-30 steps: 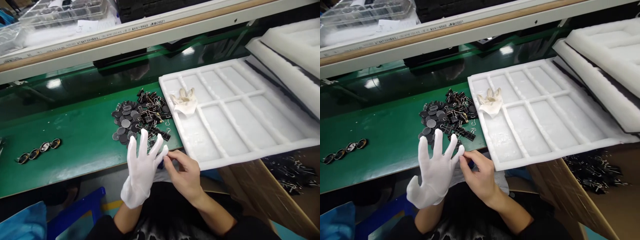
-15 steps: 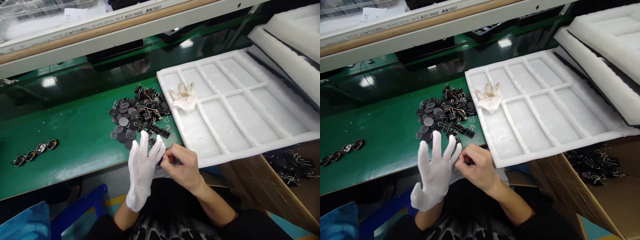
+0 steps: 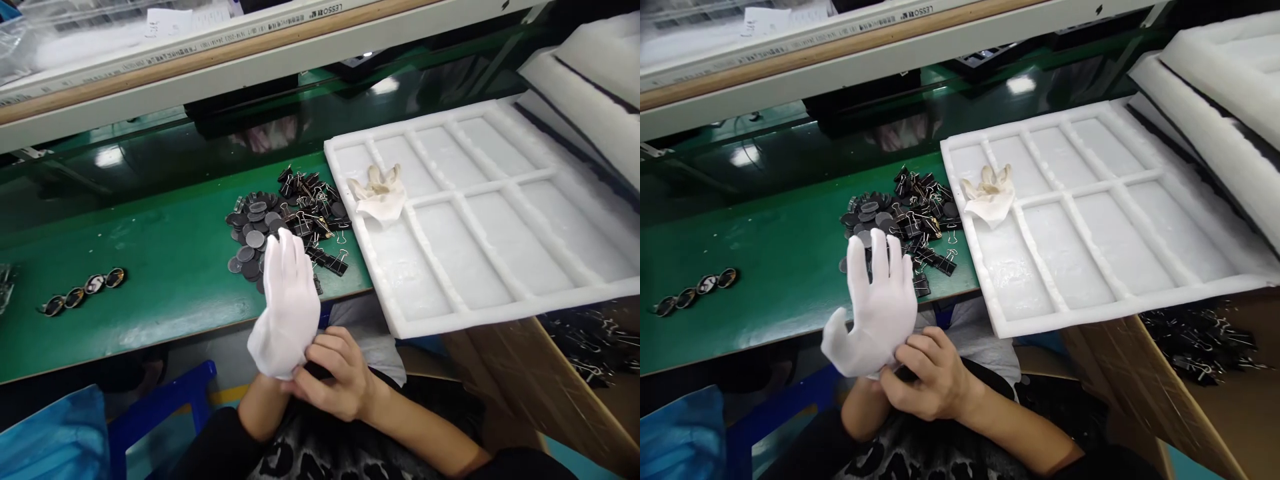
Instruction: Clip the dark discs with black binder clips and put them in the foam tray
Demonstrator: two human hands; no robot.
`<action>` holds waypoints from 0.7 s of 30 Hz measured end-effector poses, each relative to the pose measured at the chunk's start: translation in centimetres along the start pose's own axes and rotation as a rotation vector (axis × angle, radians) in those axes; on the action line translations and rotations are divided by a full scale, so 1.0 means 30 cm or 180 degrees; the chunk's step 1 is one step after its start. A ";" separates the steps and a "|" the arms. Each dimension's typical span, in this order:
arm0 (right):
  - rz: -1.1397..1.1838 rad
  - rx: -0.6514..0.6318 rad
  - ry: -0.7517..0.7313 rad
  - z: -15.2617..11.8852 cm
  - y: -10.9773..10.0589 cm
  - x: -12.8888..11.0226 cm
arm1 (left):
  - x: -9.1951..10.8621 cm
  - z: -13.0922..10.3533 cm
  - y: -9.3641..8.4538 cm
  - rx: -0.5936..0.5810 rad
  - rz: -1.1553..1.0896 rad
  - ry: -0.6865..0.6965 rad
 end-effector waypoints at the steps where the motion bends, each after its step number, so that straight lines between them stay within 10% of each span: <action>1: 0.0019 -0.0022 -0.0021 0.000 0.007 -0.010 | -0.007 0.008 -0.003 0.0028 0.0036 0.0000; 15: 0.0473 0.0009 0.0039 -0.031 0.021 -0.022 | 0.004 0.007 -0.018 0.0020 0.0979 0.0486; 21: 0.2097 -0.0204 0.0414 -0.029 0.069 -0.008 | -0.003 -0.004 -0.004 -0.0138 0.1336 0.0267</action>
Point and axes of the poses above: each hand's wrist, its own z-axis towards the middle knuckle, its own y-axis out of the palm, x = y × z, the point moved 9 cm from there along z, towards the middle knuckle, and after that the axes turned 13 degrees about -x, right-handed, at the moved point
